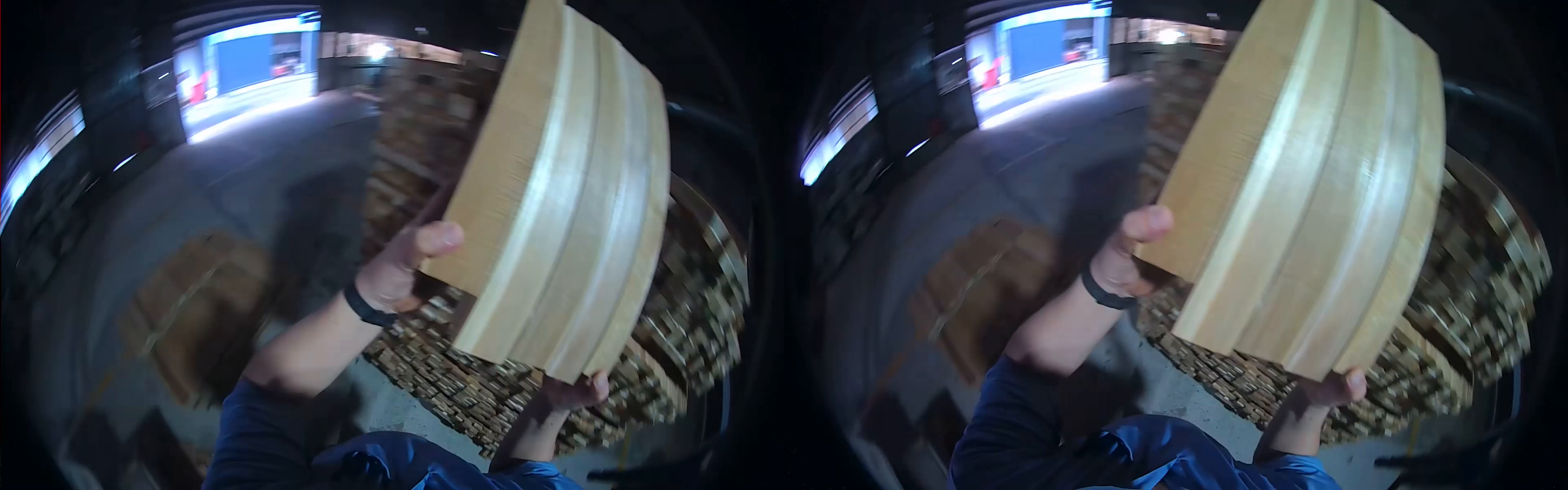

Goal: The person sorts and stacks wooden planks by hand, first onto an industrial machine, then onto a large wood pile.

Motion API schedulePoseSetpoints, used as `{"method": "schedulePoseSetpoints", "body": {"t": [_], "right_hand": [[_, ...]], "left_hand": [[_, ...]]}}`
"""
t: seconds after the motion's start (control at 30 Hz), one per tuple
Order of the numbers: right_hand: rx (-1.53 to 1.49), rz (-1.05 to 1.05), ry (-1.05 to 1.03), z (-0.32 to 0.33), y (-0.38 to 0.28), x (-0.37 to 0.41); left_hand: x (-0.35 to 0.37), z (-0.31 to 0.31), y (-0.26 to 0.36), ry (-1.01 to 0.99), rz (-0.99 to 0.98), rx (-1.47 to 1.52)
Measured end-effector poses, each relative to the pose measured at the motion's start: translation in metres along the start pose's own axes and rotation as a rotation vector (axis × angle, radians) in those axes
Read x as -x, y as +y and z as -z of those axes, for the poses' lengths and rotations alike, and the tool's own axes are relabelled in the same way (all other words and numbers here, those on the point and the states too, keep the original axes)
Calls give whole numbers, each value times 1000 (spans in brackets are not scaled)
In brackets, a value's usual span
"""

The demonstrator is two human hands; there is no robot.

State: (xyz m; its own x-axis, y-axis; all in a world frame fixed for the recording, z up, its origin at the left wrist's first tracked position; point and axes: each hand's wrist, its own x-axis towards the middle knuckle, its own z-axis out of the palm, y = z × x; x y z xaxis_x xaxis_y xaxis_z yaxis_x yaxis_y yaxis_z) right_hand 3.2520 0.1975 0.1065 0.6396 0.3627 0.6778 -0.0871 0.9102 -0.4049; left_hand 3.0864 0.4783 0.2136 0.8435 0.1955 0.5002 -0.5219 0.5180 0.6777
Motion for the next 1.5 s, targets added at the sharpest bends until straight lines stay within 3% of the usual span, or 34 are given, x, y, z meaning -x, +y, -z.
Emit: {"method": "schedulePoseSetpoints", "body": {"t": [0.1, 0.2, 0.3, 0.37, 0.5, 0.57, 0.63, 0.67, 0.7, 0.77, 0.8, 0.97, 1.03, 1.07, 1.13, 1.27, 1.5], "right_hand": [[-39, -6, 5, -2, 18, 13], [-130, -95, 210, -17, 50, 28], [-283, -347, -125, -30, 96, 35], [-321, -502, -209, -62, 129, 59], [-389, -852, -180, -146, 181, 123], [-365, -1118, -363, -187, 203, 160], [-318, -1288, -397, -235, 216, 211], [-299, -1358, -414, -262, 223, 239], [-289, -1399, -435, -278, 239, 269], [-404, -1636, -731, -279, 287, 312], [-352, -1693, -785, -293, 293, 338], [-362, -1888, -1171, -370, 325, 497], [-424, -2090, -1326, -386, 347, 559], [-416, -2095, -1383, -384, 347, 579], [-416, -2088, -1520, -389, 348, 612], [-381, -2290, -1644, -404, 360, 658], [-282, -2088, -1875, -430, 399, 705]], "left_hand": [[58, -31, 30, 68, -175, -124], [127, -41, 47, 207, -300, -253], [215, -49, 55, 415, -412, -307], [278, -66, 58, 589, -495, -342], [402, -104, 45, 947, -587, -378], [463, -120, 30, 1137, -685, -418], [518, -147, 17, 1306, -756, -412], [540, -156, 8, 1268, -879, -327], [563, -168, -3, 1361, -935, -262], [611, -181, -32, 1533, -1040, -115], [638, -182, -51, 1592, -1111, -87], [742, -186, -153, 1711, -1395, -10], [766, -183, -179, 1886, -1510, 36], [799, -173, -221, 1981, -1454, 118], [805, -182, -224, 1996, -1505, 63], [820, -181, -239, 2078, -1591, 90], [850, -135, -245, 2270, -1760, 158]]}}
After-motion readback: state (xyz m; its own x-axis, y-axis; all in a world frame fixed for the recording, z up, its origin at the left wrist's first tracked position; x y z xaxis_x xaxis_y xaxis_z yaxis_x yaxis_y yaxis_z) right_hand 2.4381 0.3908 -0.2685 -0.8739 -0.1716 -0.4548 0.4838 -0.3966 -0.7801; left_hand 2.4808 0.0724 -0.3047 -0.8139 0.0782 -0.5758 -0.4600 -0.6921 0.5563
